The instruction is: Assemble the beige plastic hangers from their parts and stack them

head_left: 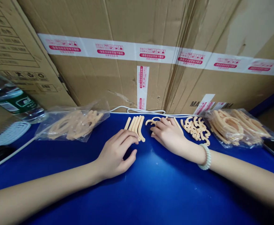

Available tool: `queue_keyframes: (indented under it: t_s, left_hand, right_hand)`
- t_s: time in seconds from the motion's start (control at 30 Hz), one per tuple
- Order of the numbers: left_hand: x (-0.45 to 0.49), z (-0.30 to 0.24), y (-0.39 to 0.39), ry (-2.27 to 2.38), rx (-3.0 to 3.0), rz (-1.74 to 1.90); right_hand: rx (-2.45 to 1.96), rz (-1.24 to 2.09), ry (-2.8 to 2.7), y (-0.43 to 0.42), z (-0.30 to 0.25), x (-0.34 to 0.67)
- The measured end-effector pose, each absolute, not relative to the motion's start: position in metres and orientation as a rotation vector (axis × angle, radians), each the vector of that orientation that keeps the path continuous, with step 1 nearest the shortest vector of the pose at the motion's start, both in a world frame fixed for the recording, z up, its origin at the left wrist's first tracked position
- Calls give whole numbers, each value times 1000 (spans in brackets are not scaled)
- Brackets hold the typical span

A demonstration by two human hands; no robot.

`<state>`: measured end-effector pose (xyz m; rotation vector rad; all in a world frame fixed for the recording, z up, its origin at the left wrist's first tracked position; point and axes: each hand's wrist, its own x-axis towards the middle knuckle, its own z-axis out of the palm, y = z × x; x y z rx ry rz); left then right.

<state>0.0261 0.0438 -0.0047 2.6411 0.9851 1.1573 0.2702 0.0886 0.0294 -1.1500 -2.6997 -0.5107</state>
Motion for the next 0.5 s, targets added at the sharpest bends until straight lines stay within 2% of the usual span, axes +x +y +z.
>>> queue_keyframes:
  t_s: [0.2,0.5]
  left_hand:
    - [25,-5,47,988,2567,1200]
    - [25,-6,47,1027,2557,1237]
  right_hand:
    - [-1137,-143,-2592,100,26,281]
    - [-963,428,-2050,78,30,291]
